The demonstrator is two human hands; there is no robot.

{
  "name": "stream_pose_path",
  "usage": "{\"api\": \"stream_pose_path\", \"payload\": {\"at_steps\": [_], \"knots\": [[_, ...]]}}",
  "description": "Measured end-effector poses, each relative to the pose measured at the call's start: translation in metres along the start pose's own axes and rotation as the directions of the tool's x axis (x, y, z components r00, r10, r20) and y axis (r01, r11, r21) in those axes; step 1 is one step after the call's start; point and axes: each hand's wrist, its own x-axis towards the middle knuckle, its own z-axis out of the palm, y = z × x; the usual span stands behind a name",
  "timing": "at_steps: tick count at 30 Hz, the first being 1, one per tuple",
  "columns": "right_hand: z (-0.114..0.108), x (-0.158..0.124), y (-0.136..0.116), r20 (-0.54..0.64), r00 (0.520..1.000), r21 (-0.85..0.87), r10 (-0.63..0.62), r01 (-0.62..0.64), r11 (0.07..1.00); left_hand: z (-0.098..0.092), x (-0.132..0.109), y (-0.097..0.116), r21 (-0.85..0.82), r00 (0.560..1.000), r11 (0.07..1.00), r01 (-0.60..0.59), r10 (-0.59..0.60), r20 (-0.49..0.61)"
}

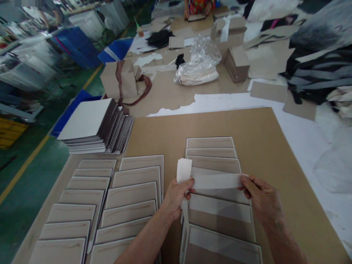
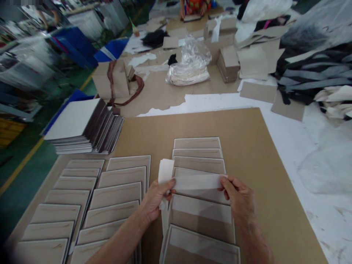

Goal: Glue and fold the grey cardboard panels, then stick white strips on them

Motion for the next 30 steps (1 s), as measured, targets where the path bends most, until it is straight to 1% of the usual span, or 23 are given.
{"api": "stream_pose_path", "payload": {"at_steps": [3, 5, 7, 10, 14, 18, 21, 23, 30], "knots": [[-0.001, -0.001, -0.002, 0.04, 0.999, -0.12, -0.004, 0.009, 0.993, -0.005, 0.003, 0.001, 0.0, 1.0, 1.0, -0.017, 0.017, -0.02], [0.001, 0.0, -0.004, 0.045, 0.999, -0.159, 0.015, -0.008, 0.987, -0.007, 0.007, 0.002, 0.015, 0.999, 0.999, -0.042, 0.043, -0.028], [0.003, 0.004, -0.006, 0.009, 1.0, -0.164, 0.007, -0.006, 0.986, -0.006, 0.012, 0.004, 0.045, 0.996, 0.996, -0.081, 0.083, -0.043], [0.004, 0.016, -0.005, -0.06, 0.997, -0.2, -0.052, 0.039, 0.979, 0.0, 0.022, 0.01, 0.098, 0.983, 0.983, -0.155, 0.163, -0.08], [0.004, 0.036, 0.0, -0.101, 0.992, -0.293, -0.079, 0.046, 0.955, 0.01, 0.037, 0.018, 0.193, 0.955, 0.954, -0.23, 0.259, -0.143], [0.008, 0.049, 0.004, -0.149, 0.976, -0.378, -0.156, 0.09, 0.922, 0.016, 0.055, 0.018, 0.327, 0.903, 0.903, -0.28, 0.364, -0.231], [0.01, 0.055, 0.009, -0.191, 0.963, -0.441, -0.192, 0.09, 0.893, 0.018, 0.066, 0.015, 0.421, 0.866, 0.859, -0.291, 0.424, -0.265], [0.011, 0.059, 0.012, -0.198, 0.961, -0.458, -0.194, 0.084, 0.885, 0.018, 0.071, 0.014, 0.467, 0.852, 0.835, -0.29, 0.447, -0.271], [0.013, 0.063, 0.014, -0.198, 0.964, -0.494, -0.178, 0.059, 0.868, 0.021, 0.078, 0.01, 0.548, 0.842, 0.792, -0.27, 0.47, -0.264]]}}
